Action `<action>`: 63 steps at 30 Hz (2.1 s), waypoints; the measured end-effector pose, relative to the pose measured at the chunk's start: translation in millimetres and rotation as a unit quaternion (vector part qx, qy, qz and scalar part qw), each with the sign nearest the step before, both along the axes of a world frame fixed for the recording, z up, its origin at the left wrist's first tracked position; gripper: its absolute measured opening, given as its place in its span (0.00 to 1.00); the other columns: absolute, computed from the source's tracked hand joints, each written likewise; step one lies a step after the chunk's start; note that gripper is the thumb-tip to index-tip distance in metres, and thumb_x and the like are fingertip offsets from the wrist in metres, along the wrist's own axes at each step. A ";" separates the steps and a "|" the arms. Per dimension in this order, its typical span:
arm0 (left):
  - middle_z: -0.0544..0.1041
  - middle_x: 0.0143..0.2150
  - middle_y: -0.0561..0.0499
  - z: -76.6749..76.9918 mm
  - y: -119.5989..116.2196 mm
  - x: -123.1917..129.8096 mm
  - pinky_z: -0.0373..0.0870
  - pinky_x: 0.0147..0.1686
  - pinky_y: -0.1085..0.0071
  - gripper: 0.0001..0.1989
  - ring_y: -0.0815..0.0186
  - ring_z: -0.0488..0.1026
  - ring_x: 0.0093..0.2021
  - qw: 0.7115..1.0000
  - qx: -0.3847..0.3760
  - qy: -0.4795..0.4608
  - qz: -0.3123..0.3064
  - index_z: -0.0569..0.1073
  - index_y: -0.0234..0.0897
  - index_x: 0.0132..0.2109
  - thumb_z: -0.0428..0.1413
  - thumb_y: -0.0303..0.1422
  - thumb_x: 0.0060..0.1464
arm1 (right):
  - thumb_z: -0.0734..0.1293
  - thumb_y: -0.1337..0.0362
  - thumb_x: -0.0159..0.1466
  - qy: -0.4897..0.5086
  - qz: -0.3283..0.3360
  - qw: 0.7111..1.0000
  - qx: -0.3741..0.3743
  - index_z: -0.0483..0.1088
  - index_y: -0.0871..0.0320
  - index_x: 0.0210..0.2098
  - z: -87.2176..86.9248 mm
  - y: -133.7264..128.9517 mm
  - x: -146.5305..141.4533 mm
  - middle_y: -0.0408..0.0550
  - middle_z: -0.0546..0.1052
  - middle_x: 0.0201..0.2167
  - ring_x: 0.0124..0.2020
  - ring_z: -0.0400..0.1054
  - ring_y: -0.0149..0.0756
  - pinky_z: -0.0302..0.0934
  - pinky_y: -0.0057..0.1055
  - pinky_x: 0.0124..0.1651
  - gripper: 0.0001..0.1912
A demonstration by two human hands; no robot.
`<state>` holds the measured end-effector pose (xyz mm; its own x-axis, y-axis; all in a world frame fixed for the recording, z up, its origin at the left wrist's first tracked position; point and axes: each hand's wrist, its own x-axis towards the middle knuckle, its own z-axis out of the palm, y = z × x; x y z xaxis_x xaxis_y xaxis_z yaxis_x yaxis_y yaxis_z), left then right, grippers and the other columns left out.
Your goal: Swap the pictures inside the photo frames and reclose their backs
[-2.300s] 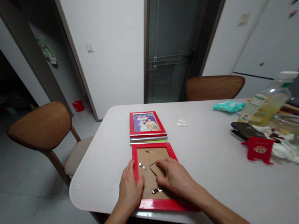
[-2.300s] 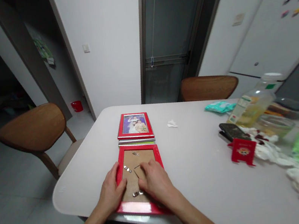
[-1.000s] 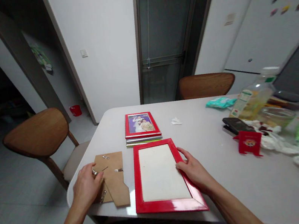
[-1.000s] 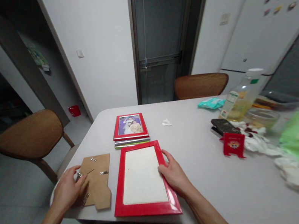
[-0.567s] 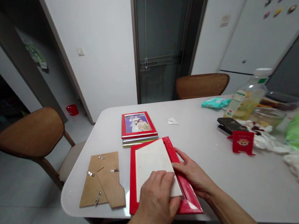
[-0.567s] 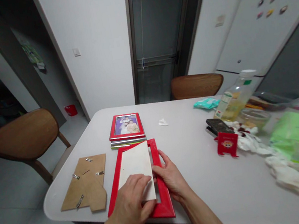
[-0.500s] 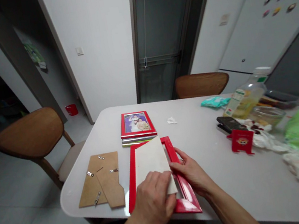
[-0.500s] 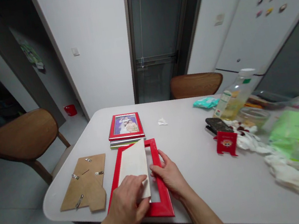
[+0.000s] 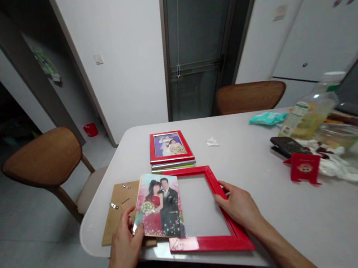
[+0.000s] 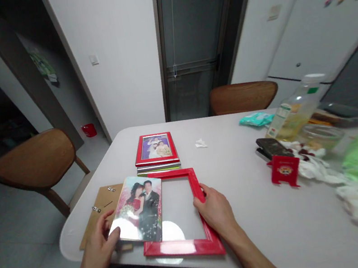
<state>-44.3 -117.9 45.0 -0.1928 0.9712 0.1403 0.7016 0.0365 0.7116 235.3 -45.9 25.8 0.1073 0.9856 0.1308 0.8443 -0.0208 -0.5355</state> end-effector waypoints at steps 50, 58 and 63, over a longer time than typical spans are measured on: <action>0.72 0.46 0.47 15.2 5.3 66.4 0.64 0.47 0.64 0.17 0.59 0.67 0.47 0.922 0.134 -0.363 -0.009 0.65 0.35 0.49 0.47 0.34 0.51 | 0.62 0.57 0.53 0.639 -0.003 0.762 -0.109 0.58 0.58 0.50 20.7 -24.3 -95.0 0.53 0.67 0.47 0.42 0.65 0.36 0.62 0.31 0.39 0.26; 0.65 0.53 0.41 5.1 11.0 86.2 0.61 0.49 0.64 0.29 0.59 0.63 0.51 0.855 0.035 -0.512 -0.076 0.54 0.34 0.54 0.52 0.33 0.45 | 0.60 0.67 0.50 0.658 0.006 0.750 -0.069 0.56 0.59 0.51 24.9 -13.2 -43.9 0.48 0.75 0.36 0.31 0.69 0.35 0.63 0.28 0.29 0.27; 0.62 0.54 0.41 -3.6 2.2 79.1 0.53 0.54 0.60 0.26 0.59 0.58 0.55 0.959 0.005 -0.248 -0.138 0.59 0.33 0.52 0.51 0.27 0.43 | 0.58 0.68 0.48 0.534 0.015 0.839 -0.098 0.59 0.61 0.50 22.2 2.5 -10.1 0.46 0.76 0.27 0.21 0.68 0.33 0.58 0.24 0.20 0.28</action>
<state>34.8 -115.7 41.4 0.0251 0.9939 0.1071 0.2593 -0.1099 0.9595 225.2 -43.5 48.0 0.0345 0.9814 -0.1888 -0.1144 -0.1838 -0.9763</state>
